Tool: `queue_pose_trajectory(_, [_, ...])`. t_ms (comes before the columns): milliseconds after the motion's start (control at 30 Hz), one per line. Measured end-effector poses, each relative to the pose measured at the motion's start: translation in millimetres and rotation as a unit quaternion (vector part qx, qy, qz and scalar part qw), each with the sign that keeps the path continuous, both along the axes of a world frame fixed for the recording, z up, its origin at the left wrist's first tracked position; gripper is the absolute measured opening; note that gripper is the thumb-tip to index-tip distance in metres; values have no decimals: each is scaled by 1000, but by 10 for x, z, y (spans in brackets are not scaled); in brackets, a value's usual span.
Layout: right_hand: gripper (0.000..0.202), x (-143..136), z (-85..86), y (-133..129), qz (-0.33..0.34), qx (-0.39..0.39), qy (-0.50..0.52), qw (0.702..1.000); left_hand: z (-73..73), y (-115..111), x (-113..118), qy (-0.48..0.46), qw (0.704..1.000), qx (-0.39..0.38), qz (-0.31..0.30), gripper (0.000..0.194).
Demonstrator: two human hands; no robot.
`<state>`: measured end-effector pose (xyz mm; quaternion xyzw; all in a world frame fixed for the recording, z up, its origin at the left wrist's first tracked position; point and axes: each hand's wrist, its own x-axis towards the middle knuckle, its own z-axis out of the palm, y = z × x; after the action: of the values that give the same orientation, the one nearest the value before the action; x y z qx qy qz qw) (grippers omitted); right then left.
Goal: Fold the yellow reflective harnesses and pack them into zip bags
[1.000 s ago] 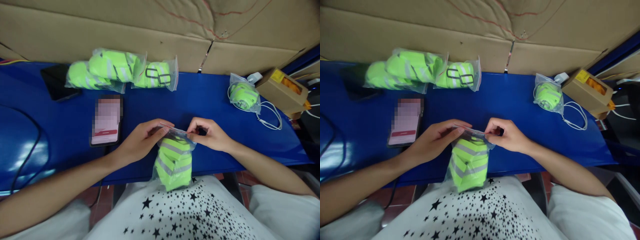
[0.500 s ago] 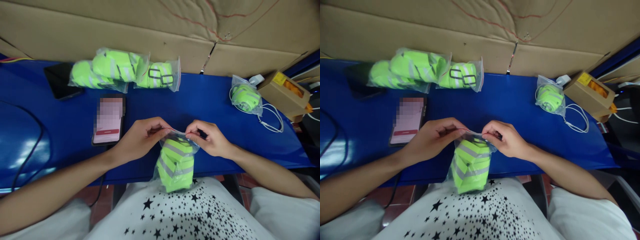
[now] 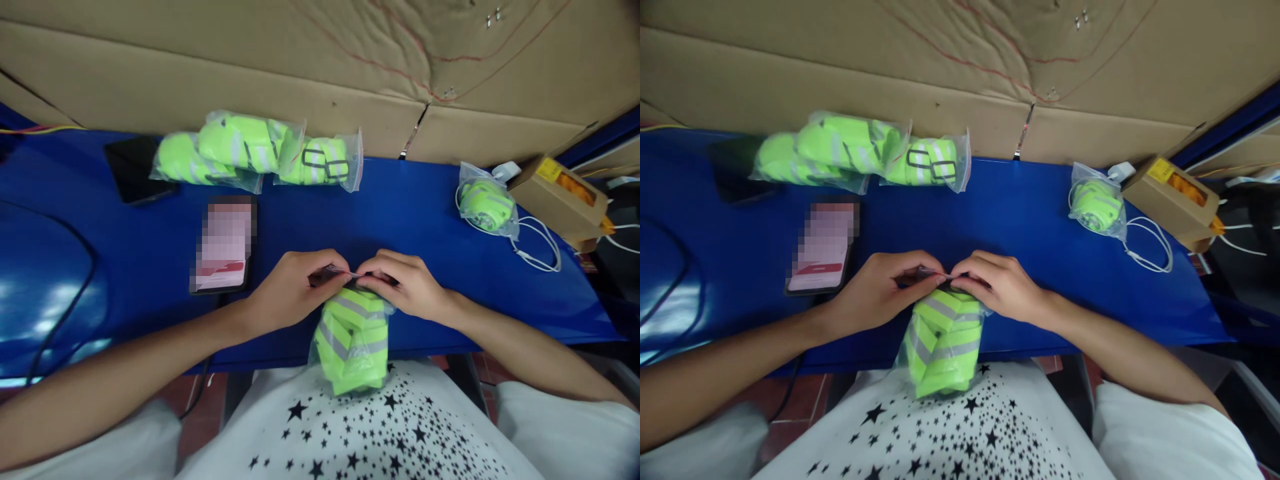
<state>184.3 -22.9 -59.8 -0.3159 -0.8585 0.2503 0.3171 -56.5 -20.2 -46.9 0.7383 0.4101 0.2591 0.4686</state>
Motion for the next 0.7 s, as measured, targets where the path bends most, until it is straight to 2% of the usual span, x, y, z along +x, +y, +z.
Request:
queue_pose_trajectory(167, [12, 5, -9, -23, 7, 56, -41, 998, -19, -17, -10, 17, 999, 24, -23, 18])
queue_pose_trajectory(267, [13, 38, -39, -6, 7, 37, -33, 999, -12, -12, -42, 32, 998, 55, -24, 19])
queue_pose_trajectory(433, [13, 138, -78, 50, -20, 21, -24, 999, 38, 55, -96, 47, 993, 108, 10, 20])
queue_pose_trajectory(567, [7, 196, -86, 77, -36, -1, -32, 999, 39, 100, -119, 56, 994, 94, 18, 18])
queue_pose_trajectory(700, [9, 209, -92, 83, -22, -12, -43, 999, 26, 74, -118, 70, 992, 99, 24, 13])
